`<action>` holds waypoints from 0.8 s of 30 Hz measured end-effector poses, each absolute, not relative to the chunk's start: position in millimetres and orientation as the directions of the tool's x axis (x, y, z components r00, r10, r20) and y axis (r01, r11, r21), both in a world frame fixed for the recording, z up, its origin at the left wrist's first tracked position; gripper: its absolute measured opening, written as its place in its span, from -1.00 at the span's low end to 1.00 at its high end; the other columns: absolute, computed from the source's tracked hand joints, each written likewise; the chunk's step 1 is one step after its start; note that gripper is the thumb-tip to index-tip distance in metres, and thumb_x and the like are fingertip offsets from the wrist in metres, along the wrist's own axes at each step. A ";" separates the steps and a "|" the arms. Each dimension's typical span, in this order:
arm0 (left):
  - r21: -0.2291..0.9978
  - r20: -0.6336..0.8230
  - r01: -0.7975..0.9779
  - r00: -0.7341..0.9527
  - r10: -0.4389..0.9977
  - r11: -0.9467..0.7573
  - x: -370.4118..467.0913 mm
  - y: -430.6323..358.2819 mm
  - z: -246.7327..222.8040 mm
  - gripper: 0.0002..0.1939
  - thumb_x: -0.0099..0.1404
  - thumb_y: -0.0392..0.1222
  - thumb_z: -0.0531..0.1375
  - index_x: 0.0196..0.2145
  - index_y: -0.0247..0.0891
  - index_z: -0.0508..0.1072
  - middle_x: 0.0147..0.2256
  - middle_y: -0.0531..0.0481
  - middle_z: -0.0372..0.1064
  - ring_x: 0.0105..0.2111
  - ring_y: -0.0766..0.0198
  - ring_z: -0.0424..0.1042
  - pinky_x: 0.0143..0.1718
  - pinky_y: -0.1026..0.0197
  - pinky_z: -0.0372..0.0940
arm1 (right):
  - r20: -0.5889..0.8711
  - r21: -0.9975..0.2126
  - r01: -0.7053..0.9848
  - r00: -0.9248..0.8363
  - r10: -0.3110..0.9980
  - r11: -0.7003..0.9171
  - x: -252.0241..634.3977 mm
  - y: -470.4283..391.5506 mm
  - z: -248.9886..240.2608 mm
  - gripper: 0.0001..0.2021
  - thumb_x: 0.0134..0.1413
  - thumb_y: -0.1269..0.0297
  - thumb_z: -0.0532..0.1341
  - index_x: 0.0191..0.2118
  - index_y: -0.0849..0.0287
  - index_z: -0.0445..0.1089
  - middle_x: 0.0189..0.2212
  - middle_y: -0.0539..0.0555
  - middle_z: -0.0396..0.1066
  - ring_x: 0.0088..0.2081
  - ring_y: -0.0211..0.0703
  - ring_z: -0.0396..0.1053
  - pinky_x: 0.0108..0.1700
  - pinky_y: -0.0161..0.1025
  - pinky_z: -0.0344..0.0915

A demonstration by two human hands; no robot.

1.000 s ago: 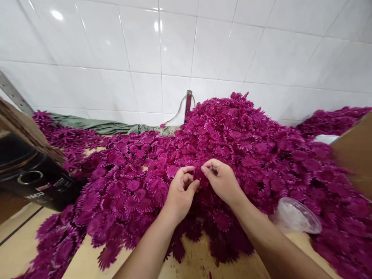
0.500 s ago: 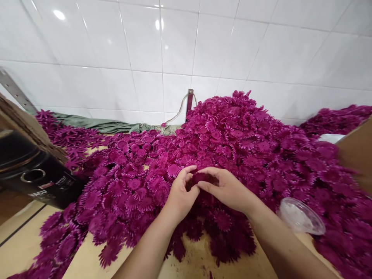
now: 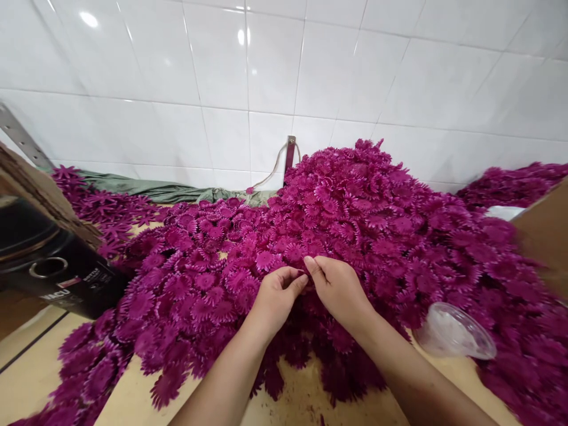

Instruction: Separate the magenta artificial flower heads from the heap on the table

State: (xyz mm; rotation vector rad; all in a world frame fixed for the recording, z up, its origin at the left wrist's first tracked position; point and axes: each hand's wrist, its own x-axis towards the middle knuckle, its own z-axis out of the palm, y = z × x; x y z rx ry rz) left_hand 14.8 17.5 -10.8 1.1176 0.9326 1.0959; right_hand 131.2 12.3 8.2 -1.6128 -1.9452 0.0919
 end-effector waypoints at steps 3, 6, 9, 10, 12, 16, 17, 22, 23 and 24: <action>0.984 -0.015 -0.170 0.167 0.986 0.044 12.8 19.5 -12.4 -0.80 -0.12 -0.11 0.21 -0.65 -0.29 0.31 -0.67 0.14 0.20 -0.60 0.42 0.14 -0.51 0.32 0.07 | 0.434 -0.509 0.815 -0.037 0.900 0.279 135.9 11.3 15.2 -0.77 0.08 0.18 0.01 -0.52 0.15 0.19 -0.55 0.03 0.29 -0.50 -0.23 0.24 -0.44 -0.30 0.12; 0.987 0.005 -0.162 0.141 0.990 0.018 11.5 19.3 -13.9 -0.75 -0.11 -0.07 0.20 -0.68 -0.26 0.23 -0.70 0.19 0.10 -0.64 0.45 0.04 -0.58 0.34 -0.02 | 0.364 -0.635 0.706 -0.086 0.927 0.315 141.2 8.3 23.0 -0.86 -0.06 0.23 0.16 -0.35 0.16 0.25 -0.42 0.05 0.33 -0.41 -0.21 0.29 -0.37 -0.28 0.21; 0.990 0.017 -0.140 0.143 0.990 0.003 11.2 17.9 -15.2 -0.68 -0.08 -0.01 0.19 -0.69 -0.24 0.16 -0.71 0.22 0.02 -0.65 0.46 -0.03 -0.61 0.35 -0.08 | 0.261 -0.711 0.613 -0.225 0.939 0.345 143.1 6.6 25.5 -0.91 -0.08 0.36 0.15 -0.36 0.15 0.29 -0.43 0.01 0.34 -0.39 -0.22 0.29 -0.32 -0.27 0.23; 0.991 0.017 -0.131 0.145 0.989 0.002 11.3 17.6 -15.6 -0.66 -0.07 0.01 0.19 -0.69 -0.24 0.14 -0.71 0.22 0.00 -0.65 0.47 -0.05 -0.61 0.35 -0.09 | 0.242 -0.737 0.583 -0.245 0.939 0.342 142.7 6.8 24.9 -0.93 -0.09 0.39 0.14 -0.38 0.15 0.29 -0.46 0.00 0.33 -0.40 -0.23 0.28 -0.32 -0.27 0.22; 0.993 0.017 -0.119 0.148 0.989 0.000 11.9 17.1 -16.1 -0.62 -0.06 0.06 0.18 -0.69 -0.23 0.11 -0.71 0.23 -0.03 -0.65 0.47 -0.07 -0.62 0.35 -0.11 | 0.217 -0.801 0.506 -0.253 0.943 0.320 141.0 8.3 22.8 -0.99 -0.10 0.39 0.13 -0.45 0.16 0.27 -0.53 -0.04 0.30 -0.45 -0.26 0.25 -0.38 -0.30 0.20; 0.992 0.016 -0.129 0.157 0.987 0.004 13.3 15.9 -15.3 -0.56 -0.06 0.14 0.17 -0.69 -0.23 0.09 -0.71 0.23 -0.05 -0.65 0.47 -0.09 -0.62 0.34 -0.13 | 0.239 -0.845 0.438 -0.203 0.950 0.306 139.9 16.5 19.8 -0.90 -0.10 0.32 0.11 -0.55 0.17 0.23 -0.62 -0.07 0.22 -0.53 -0.30 0.20 -0.45 -0.32 0.16; 0.991 0.014 -0.134 0.159 0.987 0.007 13.4 15.2 -14.5 -0.56 -0.07 0.15 0.18 -0.70 -0.23 0.09 -0.71 0.23 -0.05 -0.66 0.47 -0.09 -0.62 0.34 -0.14 | 0.271 -0.831 0.464 -0.144 0.952 0.307 142.4 20.2 19.8 -0.89 -0.10 0.31 0.10 -0.57 0.16 0.22 -0.64 -0.07 0.21 -0.54 -0.30 0.19 -0.45 -0.32 0.15; 0.977 0.014 -0.210 0.173 0.985 0.024 12.6 10.5 -8.8 -0.63 -0.08 0.07 0.22 -0.65 -0.26 0.20 -0.68 0.19 0.08 -0.62 0.45 0.02 -0.56 0.35 -0.02 | 0.393 -0.842 0.485 0.254 0.884 0.235 174.3 45.8 19.7 -0.90 -0.14 0.26 0.10 -0.52 0.14 0.17 -0.65 -0.06 0.23 -0.58 -0.27 0.20 -0.45 -0.27 0.18; 0.970 0.012 -0.239 0.177 0.984 0.031 12.6 9.9 -8.0 -0.67 -0.09 0.04 0.23 -0.62 -0.26 0.24 -0.65 0.18 0.12 -0.60 0.44 0.06 -0.53 0.35 0.01 | 0.398 -0.843 0.486 0.277 0.874 0.230 180.3 49.2 19.8 -0.91 -0.16 0.27 0.12 -0.49 0.15 0.19 -0.60 -0.03 0.26 -0.56 -0.26 0.23 -0.43 -0.25 0.21; 0.964 0.007 -0.264 0.179 0.984 0.041 12.8 9.5 -7.4 -0.70 -0.09 0.01 0.24 -0.59 -0.27 0.28 -0.64 0.17 0.15 -0.58 0.44 0.09 -0.50 0.34 0.04 | 0.409 -0.833 0.502 0.279 0.869 0.231 184.3 50.7 20.3 -0.89 -0.18 0.29 0.13 -0.43 0.17 0.22 -0.52 0.02 0.30 -0.50 -0.23 0.26 -0.39 -0.22 0.24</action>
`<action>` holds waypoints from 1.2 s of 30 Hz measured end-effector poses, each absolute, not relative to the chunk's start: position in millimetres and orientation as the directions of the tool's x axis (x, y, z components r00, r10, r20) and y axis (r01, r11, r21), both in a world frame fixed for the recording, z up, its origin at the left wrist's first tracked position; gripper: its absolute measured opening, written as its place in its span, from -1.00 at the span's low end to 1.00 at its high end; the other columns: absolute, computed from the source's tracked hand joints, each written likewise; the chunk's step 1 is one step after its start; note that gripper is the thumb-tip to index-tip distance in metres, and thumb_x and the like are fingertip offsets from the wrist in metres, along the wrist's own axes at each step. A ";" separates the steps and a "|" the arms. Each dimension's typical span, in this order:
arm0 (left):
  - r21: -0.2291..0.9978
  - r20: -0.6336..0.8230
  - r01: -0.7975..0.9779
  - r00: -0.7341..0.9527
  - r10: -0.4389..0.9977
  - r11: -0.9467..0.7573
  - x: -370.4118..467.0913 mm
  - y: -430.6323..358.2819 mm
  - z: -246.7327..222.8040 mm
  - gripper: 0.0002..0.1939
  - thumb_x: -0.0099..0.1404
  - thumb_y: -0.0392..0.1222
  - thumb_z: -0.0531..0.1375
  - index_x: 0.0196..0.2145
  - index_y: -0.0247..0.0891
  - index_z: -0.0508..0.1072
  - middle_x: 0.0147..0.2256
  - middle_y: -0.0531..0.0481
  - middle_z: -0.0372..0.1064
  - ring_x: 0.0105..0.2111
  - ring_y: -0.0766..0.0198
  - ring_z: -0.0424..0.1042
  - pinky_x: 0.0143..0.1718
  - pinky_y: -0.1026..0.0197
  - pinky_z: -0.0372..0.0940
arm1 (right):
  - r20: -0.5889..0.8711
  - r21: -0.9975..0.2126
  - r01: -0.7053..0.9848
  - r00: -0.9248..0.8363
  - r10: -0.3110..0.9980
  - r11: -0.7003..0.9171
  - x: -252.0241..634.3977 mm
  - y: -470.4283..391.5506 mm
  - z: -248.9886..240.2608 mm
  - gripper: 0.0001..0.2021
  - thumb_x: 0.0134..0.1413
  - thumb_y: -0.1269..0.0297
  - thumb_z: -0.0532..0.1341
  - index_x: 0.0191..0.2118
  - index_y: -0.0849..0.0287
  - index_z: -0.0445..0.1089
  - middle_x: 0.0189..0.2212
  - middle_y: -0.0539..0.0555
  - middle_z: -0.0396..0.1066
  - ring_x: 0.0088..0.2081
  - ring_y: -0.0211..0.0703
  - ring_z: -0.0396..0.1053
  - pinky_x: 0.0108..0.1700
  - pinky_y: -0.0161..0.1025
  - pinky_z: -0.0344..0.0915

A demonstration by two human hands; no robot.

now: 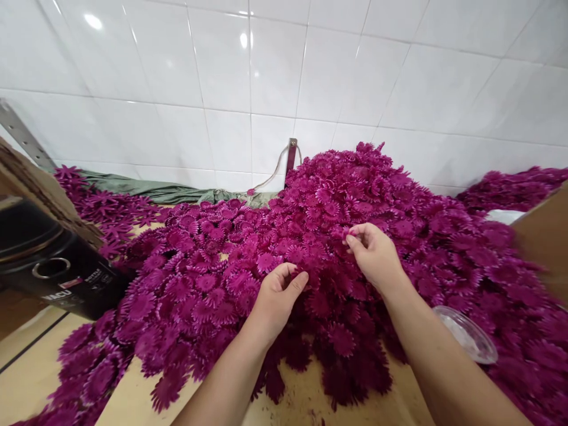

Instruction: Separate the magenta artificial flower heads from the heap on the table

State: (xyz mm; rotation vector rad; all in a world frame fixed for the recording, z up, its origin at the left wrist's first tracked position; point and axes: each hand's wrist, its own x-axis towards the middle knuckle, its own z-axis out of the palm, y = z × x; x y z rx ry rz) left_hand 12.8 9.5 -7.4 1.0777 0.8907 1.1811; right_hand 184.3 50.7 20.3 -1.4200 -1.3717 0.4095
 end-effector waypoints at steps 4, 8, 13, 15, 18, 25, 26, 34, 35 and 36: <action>0.956 -0.013 -0.287 0.184 0.983 0.067 13.5 10.9 -7.4 -0.78 -0.10 -0.10 0.25 -0.56 -0.28 0.34 -0.62 0.17 0.17 -0.56 0.44 0.10 -0.47 0.34 0.05 | 0.415 -0.774 0.569 0.123 0.902 0.278 175.7 37.3 26.5 -0.72 -0.15 0.33 0.15 -0.20 0.19 0.29 -0.17 0.16 0.31 -0.23 -0.14 0.31 -0.22 -0.18 0.28; 0.950 -0.001 -0.307 0.186 0.983 0.059 12.4 14.1 -10.0 -0.74 -0.12 -0.07 0.27 -0.59 -0.28 0.31 -0.64 0.19 0.14 -0.58 0.45 0.08 -0.51 0.35 0.02 | 0.255 -0.787 0.529 -0.188 0.948 0.317 150.6 12.0 33.1 -0.80 -0.04 0.24 0.15 -0.26 0.18 0.34 -0.34 0.09 0.39 -0.32 -0.18 0.35 -0.25 -0.20 0.31; 0.959 -0.017 -0.276 0.161 0.987 0.061 12.6 14.1 -12.8 -0.57 -0.13 0.09 0.26 -0.70 -0.27 0.16 -0.70 0.22 -0.02 -0.63 0.48 -0.06 -0.59 0.36 -0.10 | 0.195 -0.840 0.453 -0.261 0.945 0.299 139.9 4.0 29.3 -0.81 -0.12 0.37 0.18 -0.27 0.19 0.30 -0.34 0.07 0.39 -0.29 -0.19 0.35 -0.21 -0.21 0.31; 0.957 -0.030 -0.281 0.162 0.986 0.076 13.5 13.1 -13.5 -0.55 -0.12 0.13 0.24 -0.70 -0.27 0.16 -0.69 0.22 -0.02 -0.63 0.47 -0.04 -0.58 0.36 -0.08 | 0.151 -0.895 0.354 -0.333 0.931 0.272 139.4 5.6 27.0 -0.85 -0.13 0.41 0.16 -0.32 0.19 0.29 -0.40 0.03 0.39 -0.33 -0.23 0.36 -0.22 -0.24 0.31; 0.955 -0.039 -0.282 0.187 0.982 0.092 14.0 12.1 -13.9 -0.53 -0.12 0.19 0.22 -0.70 -0.27 0.17 -0.70 0.21 0.01 -0.63 0.46 -0.01 -0.57 0.35 -0.06 | 0.127 -0.916 0.314 -0.364 0.923 0.250 138.5 9.9 24.3 -0.96 -0.13 0.38 0.14 -0.45 0.19 0.29 -0.51 -0.02 0.35 -0.43 -0.27 0.32 -0.32 -0.28 0.29; 0.959 0.009 -0.283 0.118 0.993 0.025 10.1 13.0 -9.8 -0.56 -0.07 0.16 0.21 -0.70 -0.25 0.18 -0.70 0.20 0.04 -0.64 0.45 0.02 -0.56 0.34 0.01 | 0.257 -0.929 0.307 0.138 0.957 0.205 161.5 35.5 20.5 -0.85 -0.22 0.23 0.19 -0.51 0.14 0.20 -0.67 -0.12 0.17 -0.60 -0.31 0.20 -0.50 -0.31 0.23; 0.963 0.020 -0.270 0.108 0.994 0.010 10.0 13.1 -9.4 -0.61 -0.05 0.10 0.22 -0.67 -0.25 0.21 -0.68 0.19 0.08 -0.62 0.44 0.06 -0.53 0.33 0.05 | 0.234 -0.942 0.282 0.159 0.959 0.183 165.9 36.9 20.7 -0.82 -0.24 0.21 0.21 -0.50 0.14 0.19 -0.67 -0.12 0.17 -0.60 -0.30 0.22 -0.50 -0.30 0.24; 0.970 0.235 -0.083 0.093 0.968 -0.227 14.4 9.0 -12.2 -0.79 0.03 -0.26 0.16 -0.31 -0.24 0.41 -0.26 -0.04 0.37 -0.20 0.20 0.30 -0.10 0.16 0.14 | 0.206 -0.944 0.236 -0.127 0.970 0.232 155.4 16.0 22.4 -0.64 -0.25 0.35 0.22 -0.22 0.14 0.19 -0.30 0.06 0.35 -0.26 -0.22 0.34 -0.17 -0.20 0.31; 0.973 0.215 -0.108 0.114 0.970 -0.203 14.2 8.5 -11.4 -0.82 0.05 -0.22 0.15 -0.33 -0.24 0.42 -0.30 -0.03 0.38 -0.24 0.21 0.31 -0.14 0.17 0.16 | 0.207 -0.937 0.254 -0.145 0.967 0.239 152.2 13.8 21.9 -0.62 -0.23 0.38 0.21 -0.18 0.13 0.18 -0.27 0.07 0.34 -0.27 -0.23 0.34 -0.19 -0.20 0.32; 0.977 0.189 -0.129 0.140 0.972 -0.172 14.0 8.3 -10.3 -0.83 0.05 -0.18 0.15 -0.35 -0.24 0.42 -0.35 -0.01 0.38 -0.29 0.22 0.32 -0.20 0.19 0.19 | 0.214 -0.926 0.282 -0.155 0.964 0.251 149.6 11.8 21.4 -0.61 -0.21 0.40 0.20 -0.15 0.13 0.17 -0.23 0.08 0.32 -0.30 -0.24 0.33 -0.21 -0.20 0.33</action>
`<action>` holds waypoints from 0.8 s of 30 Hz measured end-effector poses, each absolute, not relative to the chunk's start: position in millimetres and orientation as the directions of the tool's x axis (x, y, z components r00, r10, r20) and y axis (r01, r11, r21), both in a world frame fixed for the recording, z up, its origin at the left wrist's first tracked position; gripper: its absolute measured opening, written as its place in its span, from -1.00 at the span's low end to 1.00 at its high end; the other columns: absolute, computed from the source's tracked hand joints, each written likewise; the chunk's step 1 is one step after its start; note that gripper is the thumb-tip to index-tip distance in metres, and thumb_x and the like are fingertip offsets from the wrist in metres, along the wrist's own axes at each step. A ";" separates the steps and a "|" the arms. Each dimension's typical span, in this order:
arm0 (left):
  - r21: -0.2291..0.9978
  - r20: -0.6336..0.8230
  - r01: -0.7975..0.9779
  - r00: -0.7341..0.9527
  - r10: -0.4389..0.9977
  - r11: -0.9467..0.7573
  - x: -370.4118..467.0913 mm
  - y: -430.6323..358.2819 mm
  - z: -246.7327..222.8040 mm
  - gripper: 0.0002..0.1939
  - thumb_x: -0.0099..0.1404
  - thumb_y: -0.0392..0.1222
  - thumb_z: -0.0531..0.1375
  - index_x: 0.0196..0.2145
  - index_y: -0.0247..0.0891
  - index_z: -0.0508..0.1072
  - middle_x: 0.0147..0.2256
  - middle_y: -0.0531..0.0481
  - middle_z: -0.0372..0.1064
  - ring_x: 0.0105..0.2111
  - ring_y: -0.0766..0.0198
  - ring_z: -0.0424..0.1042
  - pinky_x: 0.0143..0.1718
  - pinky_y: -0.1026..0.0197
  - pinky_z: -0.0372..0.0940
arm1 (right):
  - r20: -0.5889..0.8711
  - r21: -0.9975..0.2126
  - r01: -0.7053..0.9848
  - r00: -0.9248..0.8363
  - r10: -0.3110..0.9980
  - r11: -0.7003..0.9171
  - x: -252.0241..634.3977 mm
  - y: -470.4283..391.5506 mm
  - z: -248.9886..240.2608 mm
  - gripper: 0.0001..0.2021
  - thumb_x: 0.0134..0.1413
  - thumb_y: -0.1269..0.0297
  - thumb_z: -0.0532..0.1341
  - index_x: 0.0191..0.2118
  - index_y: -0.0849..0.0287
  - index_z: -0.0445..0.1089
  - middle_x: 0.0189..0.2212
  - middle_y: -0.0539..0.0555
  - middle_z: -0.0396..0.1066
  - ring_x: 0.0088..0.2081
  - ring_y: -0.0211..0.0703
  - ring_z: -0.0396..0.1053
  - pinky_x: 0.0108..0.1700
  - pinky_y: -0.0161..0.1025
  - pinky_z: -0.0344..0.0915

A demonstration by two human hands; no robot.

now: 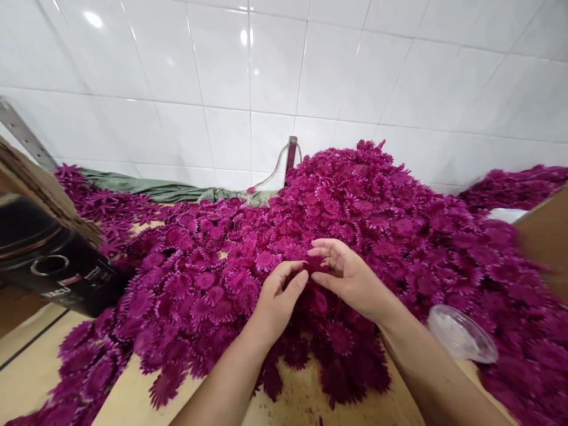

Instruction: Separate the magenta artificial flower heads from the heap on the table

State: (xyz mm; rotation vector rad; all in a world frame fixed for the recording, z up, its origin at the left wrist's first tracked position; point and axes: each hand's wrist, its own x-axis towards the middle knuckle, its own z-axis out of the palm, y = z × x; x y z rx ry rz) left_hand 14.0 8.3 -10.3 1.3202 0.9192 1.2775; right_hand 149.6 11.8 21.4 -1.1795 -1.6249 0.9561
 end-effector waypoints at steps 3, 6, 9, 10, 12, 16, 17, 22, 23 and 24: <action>0.983 0.134 -0.148 0.187 0.973 -0.107 13.4 9.1 -7.0 -0.83 -0.02 -0.12 0.21 -0.45 -0.25 0.42 -0.48 0.04 0.36 -0.42 0.27 0.29 -0.35 0.26 0.19 | 0.244 -0.870 0.392 -0.183 0.952 0.298 144.7 6.0 21.1 -0.58 -0.16 0.45 0.16 -0.09 0.11 0.15 -0.18 0.10 0.27 -0.39 -0.29 0.30 -0.28 -0.20 0.34; 0.987 0.107 -0.134 0.136 0.985 -0.089 13.0 12.1 -7.2 -0.79 -0.04 -0.07 0.21 -0.62 -0.26 0.33 -0.63 0.12 0.21 -0.55 0.37 0.16 -0.49 0.31 0.10 | 0.243 -0.831 0.448 -0.243 0.939 0.331 143.8 0.4 24.1 -0.57 -0.17 0.47 0.15 -0.09 0.09 0.16 -0.20 0.08 0.24 -0.37 -0.27 0.29 -0.28 -0.19 0.34; 0.989 0.111 -0.104 0.063 0.992 -0.104 12.4 15.5 -10.8 -0.64 -0.02 0.01 0.18 -0.71 -0.23 0.14 -0.69 0.19 -0.02 -0.62 0.43 -0.02 -0.58 0.33 -0.05 | 0.219 -0.834 0.444 -0.280 0.935 0.328 145.4 -0.9 27.6 -0.63 -0.18 0.41 0.19 -0.14 0.09 0.23 -0.26 0.06 0.26 -0.33 -0.22 0.31 -0.30 -0.21 0.34; 0.990 0.106 -0.099 0.062 0.992 -0.099 12.4 16.3 -12.2 -0.61 -0.01 0.04 0.17 -0.72 -0.23 0.10 -0.69 0.20 -0.07 -0.63 0.43 -0.06 -0.59 0.32 -0.08 | 0.204 -0.843 0.436 -0.283 0.937 0.316 145.8 0.1 28.1 -0.66 -0.16 0.38 0.20 -0.16 0.10 0.24 -0.29 0.06 0.28 -0.33 -0.21 0.31 -0.31 -0.22 0.34; 0.992 0.079 -0.105 0.092 0.993 -0.069 12.8 17.0 -14.6 -0.56 0.00 0.11 0.14 -0.72 -0.22 0.05 -0.69 0.20 -0.12 -0.63 0.43 -0.10 -0.60 0.31 -0.11 | 0.160 -0.874 0.398 -0.306 0.939 0.279 145.1 3.2 27.5 -0.72 -0.12 0.32 0.18 -0.19 0.12 0.27 -0.35 0.05 0.32 -0.34 -0.19 0.32 -0.30 -0.21 0.32; 0.985 0.053 -0.170 0.156 0.986 -0.026 14.2 15.2 -16.0 -0.52 0.04 0.22 0.04 -0.70 -0.22 0.08 -0.66 0.18 -0.11 -0.60 0.42 -0.10 -0.58 0.30 -0.10 | 0.126 -0.904 0.339 -0.370 0.920 0.261 138.7 8.4 23.1 -0.92 -0.07 0.28 0.14 -0.40 0.15 0.28 -0.50 -0.01 0.31 -0.42 -0.23 0.28 -0.34 -0.25 0.28; 0.982 0.055 -0.185 0.160 0.986 -0.025 14.4 14.3 -15.3 -0.53 0.06 0.23 0.02 -0.69 -0.22 0.09 -0.65 0.17 -0.10 -0.60 0.41 -0.09 -0.57 0.30 -0.09 | 0.144 -0.897 0.349 -0.353 0.924 0.273 137.3 9.5 22.3 -0.93 -0.07 0.28 0.14 -0.45 0.15 0.26 -0.54 -0.03 0.28 -0.45 -0.25 0.26 -0.38 -0.27 0.26; 0.978 0.100 -0.198 0.192 0.976 -0.062 13.2 10.7 -7.7 -0.66 0.06 0.08 0.11 -0.62 -0.24 0.19 -0.62 0.16 0.06 -0.57 0.40 0.04 -0.51 0.31 0.00 | 0.281 -0.841 0.452 -0.106 0.954 0.298 149.5 26.6 19.1 -0.89 -0.10 0.26 0.11 -0.53 0.14 0.20 -0.64 -0.08 0.15 -0.56 -0.28 0.14 -0.49 -0.30 0.15; 0.973 0.103 -0.221 0.193 0.976 -0.059 12.5 10.4 -6.4 -0.69 0.06 0.05 0.12 -0.60 -0.24 0.21 -0.61 0.15 0.08 -0.56 0.40 0.05 -0.50 0.32 0.02 | 0.312 -0.836 0.472 -0.011 0.950 0.281 156.9 33.0 17.2 -0.89 -0.11 0.25 0.11 -0.53 0.13 0.18 -0.65 -0.08 0.14 -0.57 -0.28 0.14 -0.49 -0.29 0.14; 0.967 0.100 -0.251 0.186 0.978 -0.051 11.8 10.5 -5.5 -0.71 0.05 0.02 0.13 -0.59 -0.24 0.22 -0.61 0.16 0.08 -0.56 0.40 0.06 -0.49 0.32 0.03 | 0.344 -0.831 0.493 0.092 0.935 0.257 165.4 39.6 14.7 -0.88 -0.12 0.24 0.11 -0.54 0.12 0.16 -0.65 -0.08 0.14 -0.57 -0.27 0.13 -0.48 -0.28 0.14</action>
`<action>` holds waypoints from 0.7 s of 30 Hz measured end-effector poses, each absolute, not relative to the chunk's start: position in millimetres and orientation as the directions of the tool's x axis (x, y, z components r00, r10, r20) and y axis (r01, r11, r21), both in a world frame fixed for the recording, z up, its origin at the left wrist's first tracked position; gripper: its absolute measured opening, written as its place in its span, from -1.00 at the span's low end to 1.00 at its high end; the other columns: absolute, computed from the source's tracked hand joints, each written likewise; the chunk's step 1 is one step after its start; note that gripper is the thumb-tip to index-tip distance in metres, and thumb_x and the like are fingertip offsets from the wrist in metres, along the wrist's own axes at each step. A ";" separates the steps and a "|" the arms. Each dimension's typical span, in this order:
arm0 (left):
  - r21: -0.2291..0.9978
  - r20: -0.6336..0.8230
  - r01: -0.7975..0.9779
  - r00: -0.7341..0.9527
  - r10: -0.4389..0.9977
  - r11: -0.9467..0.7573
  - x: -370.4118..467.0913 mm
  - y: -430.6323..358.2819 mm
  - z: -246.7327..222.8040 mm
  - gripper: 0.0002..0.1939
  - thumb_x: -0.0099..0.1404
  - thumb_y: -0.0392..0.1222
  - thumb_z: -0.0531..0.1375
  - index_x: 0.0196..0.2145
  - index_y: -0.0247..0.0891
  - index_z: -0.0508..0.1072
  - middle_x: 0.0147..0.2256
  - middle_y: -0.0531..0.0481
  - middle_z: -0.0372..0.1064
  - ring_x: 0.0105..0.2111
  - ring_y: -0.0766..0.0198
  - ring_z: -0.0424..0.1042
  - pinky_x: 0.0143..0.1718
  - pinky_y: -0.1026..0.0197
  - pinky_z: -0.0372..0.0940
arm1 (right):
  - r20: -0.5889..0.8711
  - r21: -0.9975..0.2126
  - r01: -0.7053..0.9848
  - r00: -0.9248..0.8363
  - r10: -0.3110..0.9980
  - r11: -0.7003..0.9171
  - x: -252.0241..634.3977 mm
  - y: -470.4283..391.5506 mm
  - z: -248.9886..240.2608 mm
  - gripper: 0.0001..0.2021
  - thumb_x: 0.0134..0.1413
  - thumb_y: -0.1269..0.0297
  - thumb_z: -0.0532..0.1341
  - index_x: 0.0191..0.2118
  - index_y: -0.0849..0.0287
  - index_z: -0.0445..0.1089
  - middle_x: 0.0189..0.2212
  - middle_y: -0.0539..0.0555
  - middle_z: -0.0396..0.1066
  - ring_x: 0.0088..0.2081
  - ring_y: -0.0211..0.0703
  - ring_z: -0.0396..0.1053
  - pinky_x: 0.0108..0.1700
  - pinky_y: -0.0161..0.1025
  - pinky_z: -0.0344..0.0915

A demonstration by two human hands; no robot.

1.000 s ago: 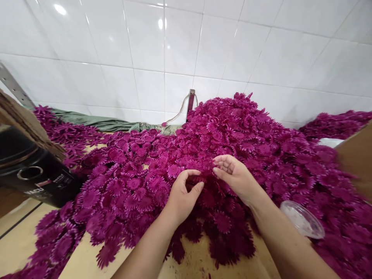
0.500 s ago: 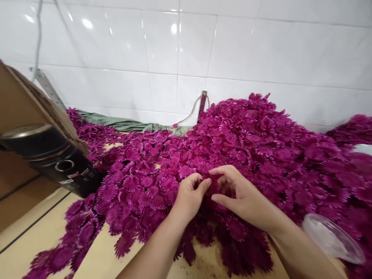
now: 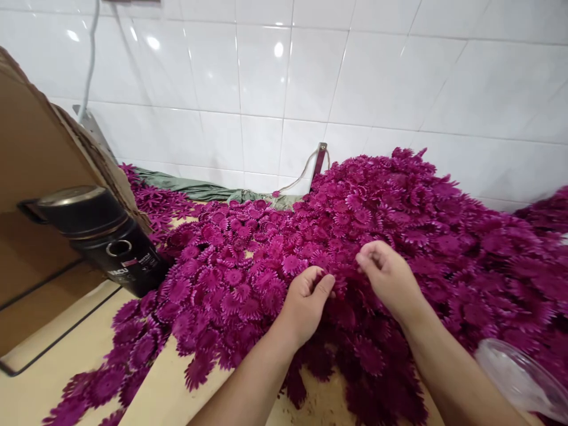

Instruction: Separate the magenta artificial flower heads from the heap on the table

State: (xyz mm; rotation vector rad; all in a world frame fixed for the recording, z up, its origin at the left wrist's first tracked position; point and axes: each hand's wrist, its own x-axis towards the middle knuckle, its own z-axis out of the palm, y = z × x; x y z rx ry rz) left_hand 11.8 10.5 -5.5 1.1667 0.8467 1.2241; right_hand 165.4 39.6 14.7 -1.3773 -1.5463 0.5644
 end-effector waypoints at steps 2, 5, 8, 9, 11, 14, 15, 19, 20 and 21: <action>0.951 0.083 -0.309 0.153 0.985 -0.032 10.8 11.3 -4.9 -0.75 0.03 -0.02 0.15 -0.57 -0.25 0.24 -0.61 0.17 0.09 -0.56 0.41 0.07 -0.48 0.33 0.05 | 0.376 -0.830 0.520 0.250 0.892 0.204 182.7 51.0 9.4 -0.88 -0.16 0.23 0.12 -0.52 0.12 0.15 -0.64 -0.06 0.16 -0.56 -0.24 0.16 -0.44 -0.23 0.17; 0.940 0.053 -0.341 0.128 0.990 -0.006 11.1 12.9 -6.5 -0.80 -0.04 -0.09 0.21 -0.53 -0.26 0.30 -0.58 0.16 0.16 -0.53 0.41 0.12 -0.44 0.33 0.07 | 0.432 -0.785 0.585 0.280 0.857 0.205 195.7 55.2 6.4 -0.83 -0.21 0.24 0.15 -0.40 0.15 0.23 -0.47 0.06 0.28 -0.39 -0.13 0.27 -0.30 -0.14 0.25; 0.939 0.037 -0.345 0.139 0.990 0.013 12.4 13.5 -9.1 -0.83 -0.07 -0.15 0.22 -0.54 -0.28 0.33 -0.57 0.15 0.20 -0.52 0.41 0.14 -0.43 0.33 0.07 | 0.487 -0.704 0.647 0.141 0.862 0.292 183.7 41.2 15.2 -0.81 -0.13 0.23 0.13 -0.33 0.16 0.30 -0.29 0.14 0.34 -0.21 -0.06 0.29 -0.14 -0.08 0.23; 0.938 0.030 -0.347 0.136 0.990 0.019 12.4 13.6 -9.8 -0.84 -0.07 -0.16 0.22 -0.56 -0.28 0.33 -0.58 0.16 0.19 -0.53 0.42 0.13 -0.44 0.34 0.06 | 0.480 -0.688 0.649 0.070 0.875 0.325 175.9 34.1 20.1 -0.83 -0.08 0.21 0.11 -0.34 0.15 0.32 -0.29 0.13 0.36 -0.20 -0.07 0.30 -0.11 -0.09 0.22; 0.931 0.000 -0.361 0.124 0.992 0.045 11.6 13.6 -11.1 -0.84 -0.08 -0.16 0.22 -0.58 -0.28 0.33 -0.61 0.17 0.17 -0.55 0.43 0.10 -0.46 0.35 0.04 | 0.387 -0.710 0.606 -0.090 0.918 0.359 159.6 19.8 29.6 -0.83 -0.01 0.19 0.09 -0.34 0.14 0.33 -0.36 0.08 0.40 -0.28 -0.13 0.34 -0.18 -0.16 0.27; 0.916 -0.034 -0.393 0.134 0.990 0.085 9.6 13.9 -11.1 -0.82 -0.06 -0.11 0.21 -0.58 -0.29 0.35 -0.62 0.17 0.15 -0.55 0.43 0.10 -0.47 0.35 0.04 | 0.257 -0.757 0.559 -0.221 0.941 0.338 142.0 6.6 36.3 -0.85 -0.01 0.22 0.12 -0.32 0.14 0.33 -0.40 0.04 0.41 -0.37 -0.19 0.36 -0.29 -0.24 0.30; 0.916 -0.029 -0.391 0.146 0.989 0.085 9.1 14.1 -10.5 -0.81 -0.05 -0.10 0.21 -0.58 -0.29 0.35 -0.62 0.17 0.16 -0.56 0.43 0.10 -0.47 0.35 0.04 | 0.247 -0.757 0.561 -0.230 0.941 0.335 139.2 5.2 35.9 -0.87 -0.02 0.25 0.13 -0.32 0.15 0.33 -0.40 0.04 0.41 -0.37 -0.19 0.36 -0.29 -0.24 0.30; 0.950 0.029 -0.310 0.179 0.983 0.028 9.0 14.8 -6.8 -0.79 -0.05 -0.09 0.22 -0.60 -0.30 0.35 -0.63 0.17 0.16 -0.57 0.44 0.09 -0.48 0.35 0.04 | 0.229 -0.778 0.539 -0.234 0.945 0.322 139.5 7.6 28.9 -0.92 -0.06 0.33 0.13 -0.37 0.16 0.31 -0.44 0.02 0.39 -0.37 -0.20 0.35 -0.28 -0.22 0.30; 0.957 0.040 -0.289 0.182 0.983 0.015 9.2 15.2 -6.4 -0.79 -0.06 -0.09 0.22 -0.60 -0.30 0.35 -0.62 0.16 0.17 -0.56 0.43 0.09 -0.48 0.35 0.04 | 0.220 -0.798 0.513 -0.237 0.946 0.314 141.0 8.2 27.8 -0.92 -0.07 0.33 0.13 -0.37 0.16 0.30 -0.45 0.02 0.39 -0.38 -0.20 0.35 -0.29 -0.22 0.30; 0.962 0.047 -0.274 0.184 0.982 0.005 9.3 15.6 -6.5 -0.79 -0.07 -0.09 0.22 -0.59 -0.30 0.35 -0.62 0.16 0.18 -0.56 0.43 0.10 -0.48 0.34 0.04 | 0.213 -0.819 0.485 -0.241 0.947 0.307 142.5 8.3 27.3 -0.90 -0.08 0.32 0.14 -0.36 0.16 0.30 -0.44 0.02 0.38 -0.38 -0.20 0.34 -0.30 -0.22 0.31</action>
